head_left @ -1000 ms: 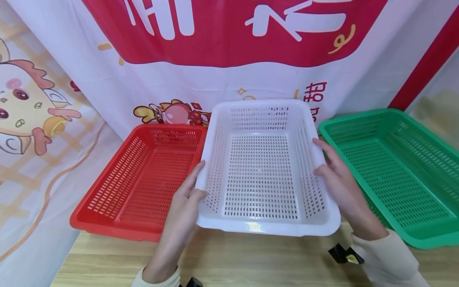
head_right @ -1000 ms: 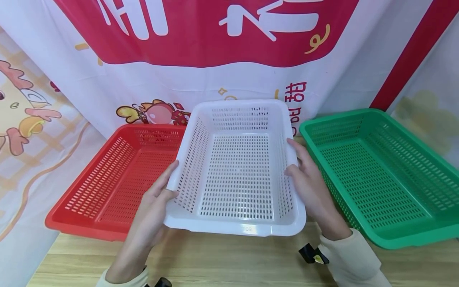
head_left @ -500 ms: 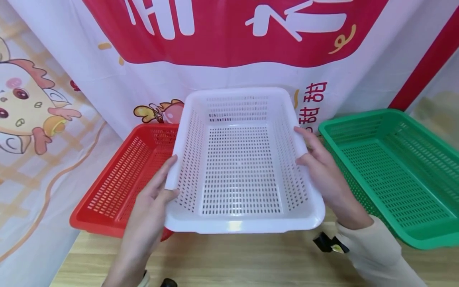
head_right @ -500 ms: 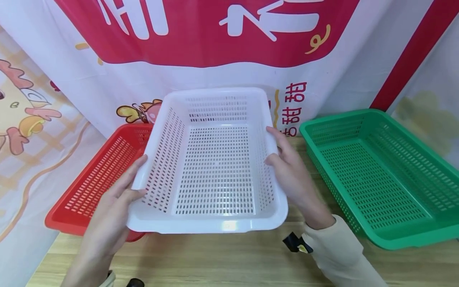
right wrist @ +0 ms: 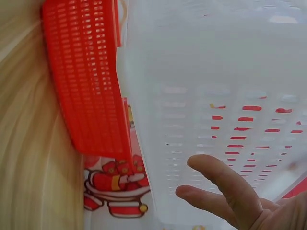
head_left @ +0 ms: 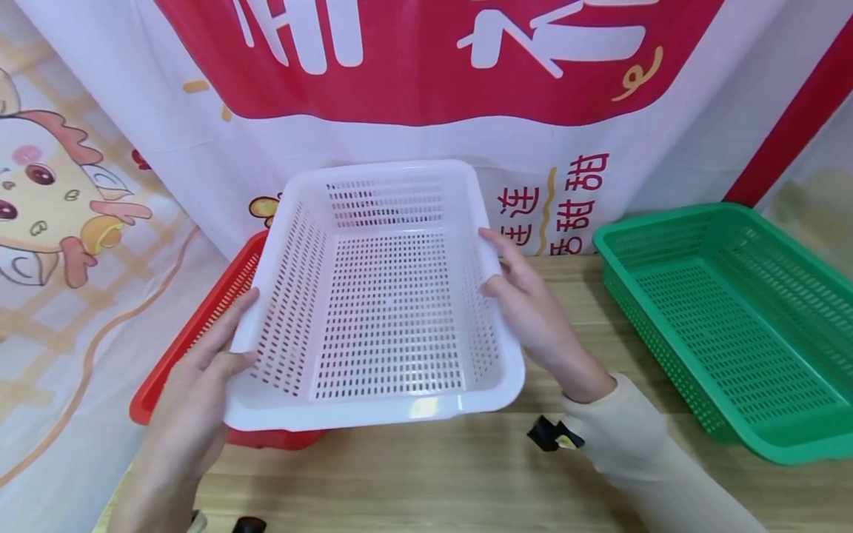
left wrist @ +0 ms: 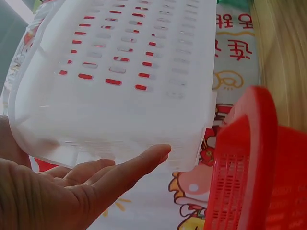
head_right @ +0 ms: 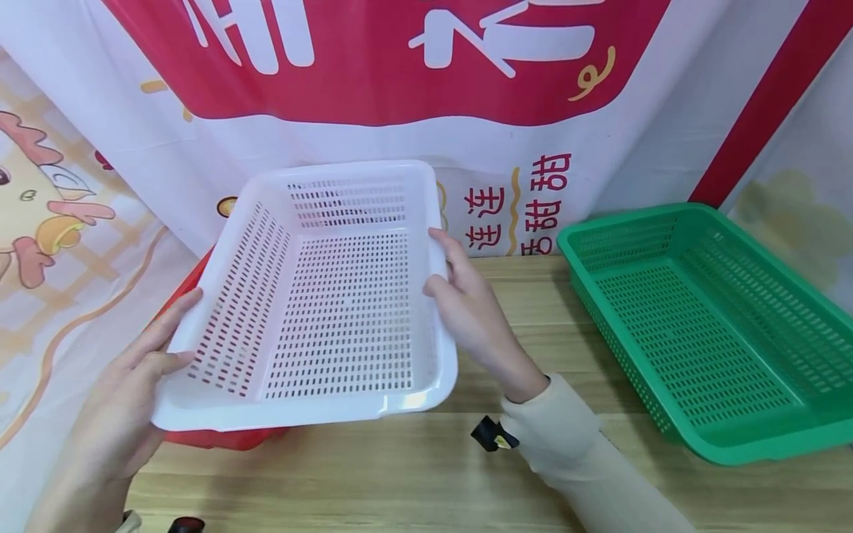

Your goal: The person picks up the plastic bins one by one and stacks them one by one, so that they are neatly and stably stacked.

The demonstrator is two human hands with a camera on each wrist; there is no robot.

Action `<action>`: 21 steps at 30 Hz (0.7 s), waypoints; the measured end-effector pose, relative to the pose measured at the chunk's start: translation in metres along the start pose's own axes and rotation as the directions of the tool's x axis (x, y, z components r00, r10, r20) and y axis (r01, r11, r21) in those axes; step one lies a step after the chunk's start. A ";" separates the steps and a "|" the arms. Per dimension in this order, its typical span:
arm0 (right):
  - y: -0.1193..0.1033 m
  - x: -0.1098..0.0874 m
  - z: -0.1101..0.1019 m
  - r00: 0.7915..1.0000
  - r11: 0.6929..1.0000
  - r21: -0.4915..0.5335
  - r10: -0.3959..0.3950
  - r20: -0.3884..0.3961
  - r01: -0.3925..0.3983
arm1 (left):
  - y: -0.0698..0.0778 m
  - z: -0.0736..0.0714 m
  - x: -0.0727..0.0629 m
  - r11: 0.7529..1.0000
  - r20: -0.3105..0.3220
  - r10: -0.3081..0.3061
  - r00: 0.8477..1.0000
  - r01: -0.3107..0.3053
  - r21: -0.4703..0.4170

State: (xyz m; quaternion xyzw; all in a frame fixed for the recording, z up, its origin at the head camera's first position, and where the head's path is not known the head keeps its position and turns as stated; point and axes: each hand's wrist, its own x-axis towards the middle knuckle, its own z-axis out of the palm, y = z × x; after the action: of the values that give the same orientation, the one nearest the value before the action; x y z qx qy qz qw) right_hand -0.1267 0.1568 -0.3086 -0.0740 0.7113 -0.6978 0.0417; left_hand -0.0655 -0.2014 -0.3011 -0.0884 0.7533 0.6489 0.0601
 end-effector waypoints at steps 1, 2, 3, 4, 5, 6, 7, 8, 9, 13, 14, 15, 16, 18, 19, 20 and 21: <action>0.001 0.002 0.004 1.000 1.000 -0.003 -0.003 0.002 0.003 | -0.003 -0.007 0.002 1.000 0.008 0.011 1.000 -0.011 -0.015; 0.002 0.004 0.008 1.000 1.000 -0.007 -0.004 0.003 0.004 | -0.006 -0.014 0.004 0.999 0.020 0.029 0.999 -0.028 -0.030; 0.002 0.006 0.012 1.000 1.000 -0.007 -0.004 0.005 0.004 | -0.009 -0.020 0.006 0.998 0.037 0.047 0.998 -0.045 -0.043; 0.003 0.008 0.016 1.000 1.000 -0.005 -0.008 0.006 0.008 | -0.013 -0.028 0.009 0.996 0.056 0.071 0.996 -0.068 -0.063; 0.003 0.009 0.021 1.000 1.000 -0.006 -0.009 0.006 0.009 | -0.017 -0.035 0.012 0.992 0.081 0.101 0.992 -0.093 -0.088; 0.003 0.011 0.025 1.000 1.000 -0.003 -0.012 0.008 0.012 | -0.020 -0.043 0.015 0.987 0.101 0.125 0.987 -0.114 -0.109; 0.003 0.012 0.030 1.000 1.000 -0.003 -0.012 0.007 0.012 | -0.023 -0.050 0.018 0.983 0.124 0.150 0.981 -0.135 -0.125; 0.003 0.013 0.035 1.000 1.000 -0.003 -0.009 0.006 0.009 | -0.026 -0.057 0.021 0.978 0.146 0.175 0.974 -0.155 -0.140; 0.003 0.015 0.040 1.000 1.000 -0.007 -0.005 0.005 0.005 | -0.027 -0.064 0.023 0.973 0.166 0.193 0.967 -0.166 -0.160; 0.005 0.021 0.060 1.000 1.000 0.007 0.002 0.014 -0.002 | -0.031 -0.089 0.029 0.954 0.230 0.237 0.944 -0.182 -0.237; 0.006 0.022 0.065 1.000 1.000 0.014 0.007 0.018 -0.007 | -0.032 -0.095 0.030 0.949 0.240 0.248 0.939 -0.185 -0.256; 0.006 0.023 0.070 1.000 1.000 0.023 0.007 0.024 -0.008 | -0.032 -0.101 0.032 0.943 0.247 0.259 0.934 -0.189 -0.273; 0.007 0.024 0.074 0.999 0.999 0.033 0.006 0.032 -0.007 | -0.032 -0.106 0.033 0.941 0.249 0.268 0.931 -0.196 -0.277; 0.007 0.024 0.083 0.999 0.999 0.040 0.014 0.040 -0.015 | -0.031 -0.116 0.035 0.940 0.243 0.278 0.929 -0.211 -0.269; 0.007 0.024 0.088 0.999 0.999 0.046 0.012 0.046 -0.014 | -0.031 -0.122 0.037 0.937 0.244 0.287 0.926 -0.218 -0.273; 0.007 0.024 0.092 0.999 0.999 0.048 0.011 0.051 -0.014 | -0.031 -0.127 0.038 0.937 0.248 0.292 0.924 -0.225 -0.268; 0.007 0.024 0.096 0.998 0.999 0.051 0.008 0.055 -0.011 | -0.030 -0.132 0.039 0.939 0.252 0.290 0.923 -0.224 -0.259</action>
State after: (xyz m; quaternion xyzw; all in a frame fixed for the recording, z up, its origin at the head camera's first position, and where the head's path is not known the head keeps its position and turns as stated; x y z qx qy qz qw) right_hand -0.1353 0.0585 -0.3168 -0.0886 0.6923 -0.7131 0.0665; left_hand -0.0942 -0.3385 -0.3181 0.1004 0.6631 0.7383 0.0717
